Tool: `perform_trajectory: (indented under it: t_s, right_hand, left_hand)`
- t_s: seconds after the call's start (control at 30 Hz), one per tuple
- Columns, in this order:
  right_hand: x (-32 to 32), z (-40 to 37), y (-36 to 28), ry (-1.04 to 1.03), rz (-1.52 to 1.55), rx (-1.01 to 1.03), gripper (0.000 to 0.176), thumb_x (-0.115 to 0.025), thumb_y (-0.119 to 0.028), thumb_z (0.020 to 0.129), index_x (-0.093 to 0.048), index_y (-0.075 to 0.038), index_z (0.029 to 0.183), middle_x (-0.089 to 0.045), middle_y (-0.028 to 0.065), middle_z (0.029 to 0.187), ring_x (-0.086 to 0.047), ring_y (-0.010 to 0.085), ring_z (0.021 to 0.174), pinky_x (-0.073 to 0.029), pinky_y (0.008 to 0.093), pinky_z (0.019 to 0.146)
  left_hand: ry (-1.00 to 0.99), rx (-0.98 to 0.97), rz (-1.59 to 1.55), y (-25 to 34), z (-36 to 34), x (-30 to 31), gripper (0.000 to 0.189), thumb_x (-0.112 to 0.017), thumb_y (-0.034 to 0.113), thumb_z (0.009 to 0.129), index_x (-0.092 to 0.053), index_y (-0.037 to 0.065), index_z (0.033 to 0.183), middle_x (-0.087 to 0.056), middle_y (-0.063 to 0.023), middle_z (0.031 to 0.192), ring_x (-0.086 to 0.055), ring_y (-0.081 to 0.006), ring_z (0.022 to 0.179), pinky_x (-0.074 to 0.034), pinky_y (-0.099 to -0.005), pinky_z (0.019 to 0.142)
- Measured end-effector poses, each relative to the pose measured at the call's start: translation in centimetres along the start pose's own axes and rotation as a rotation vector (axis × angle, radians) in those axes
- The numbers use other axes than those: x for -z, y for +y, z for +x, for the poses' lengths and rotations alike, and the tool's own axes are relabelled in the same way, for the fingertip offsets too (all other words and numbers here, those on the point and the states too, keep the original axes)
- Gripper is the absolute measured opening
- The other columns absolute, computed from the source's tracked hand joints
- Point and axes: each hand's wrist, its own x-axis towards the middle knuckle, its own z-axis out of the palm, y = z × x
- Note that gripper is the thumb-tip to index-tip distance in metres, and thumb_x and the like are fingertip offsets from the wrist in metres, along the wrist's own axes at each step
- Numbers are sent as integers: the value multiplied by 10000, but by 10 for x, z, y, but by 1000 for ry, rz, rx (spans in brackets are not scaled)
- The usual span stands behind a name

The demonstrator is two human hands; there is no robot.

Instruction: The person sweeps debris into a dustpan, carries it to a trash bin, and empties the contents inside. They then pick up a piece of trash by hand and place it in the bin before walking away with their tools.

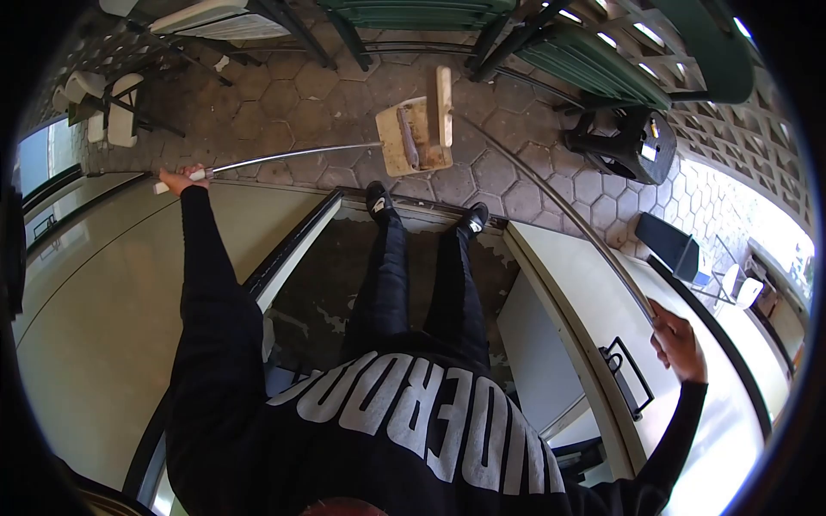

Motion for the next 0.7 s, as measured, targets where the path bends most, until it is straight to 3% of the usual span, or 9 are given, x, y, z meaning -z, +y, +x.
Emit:
perform_trajectory:
  t_s: [0.03, 0.1, 0.17, 0.23, 0.33, 0.5, 0.7]
  right_hand:
    - [-4, -3, 5, 33, 28, -26, 461, -490, -345, 983, -454, -143, 1395, -389, -61, 558, -328, 17, 417, -297, 181, 365]
    - [-28, 0, 19, 86, 65, 8, 556, -497, -488, 951, -442, -168, 1402, -401, -68, 551, -323, 12, 396, -290, 169, 351]
    - [-65, 24, 47, 68, 167, -13, 569, -479, -548, 936, -453, -201, 1385, -395, -68, 547, -304, 18, 374, -263, 184, 328]
    - [-112, 52, 67, 12, 330, -26, 516, -455, -530, 953, -452, -223, 1367, -385, -82, 532, -293, 25, 356, -248, 195, 317]
    - [-175, 85, 56, -38, 425, -70, 449, -430, -484, 977, -449, -231, 1347, -398, -63, 546, -318, 39, 373, -259, 208, 334]
    - [-232, 157, 29, -179, 356, -110, 497, -440, -435, 984, -399, -185, 1412, -425, -27, 559, -384, 64, 420, -313, 227, 374]
    - [-308, 264, -5, -467, 245, 206, 344, -484, -395, 975, -560, -126, 1177, -445, 5, 547, -446, 78, 423, -333, 267, 370]
  left_hand:
    - [3, -8, -5, -5, -2, 2, 500, -487, 544, 843, -319, 84, 745, -314, -38, 544, -346, -187, 462, -410, -400, 506]
    - [227, -23, -23, -17, -14, 3, 549, -490, 611, 808, -309, 106, 696, -310, -28, 555, -360, -193, 496, -408, -402, 578]
    - [324, -19, -109, -23, -53, 7, 540, -491, 599, 819, -289, 120, 670, -309, -28, 549, -360, -202, 479, -409, -411, 567]
    - [406, -146, -157, -40, -84, 11, 506, -512, 535, 856, -300, 105, 694, -331, -40, 554, -379, -188, 469, -371, -361, 462]
    - [328, -259, -273, -61, -114, 31, 472, -501, 439, 892, -233, 119, 670, -256, -21, 546, -337, -164, 471, -366, -337, 503]
    - [402, -242, -338, -47, -151, 65, 469, -518, 453, 870, -245, 136, 660, -279, -8, 532, -356, -158, 468, -365, -308, 523]
    - [406, -241, -396, -32, -180, 107, 453, -507, 485, 851, -279, 141, 663, -300, -2, 508, -399, -176, 475, -394, -314, 543]
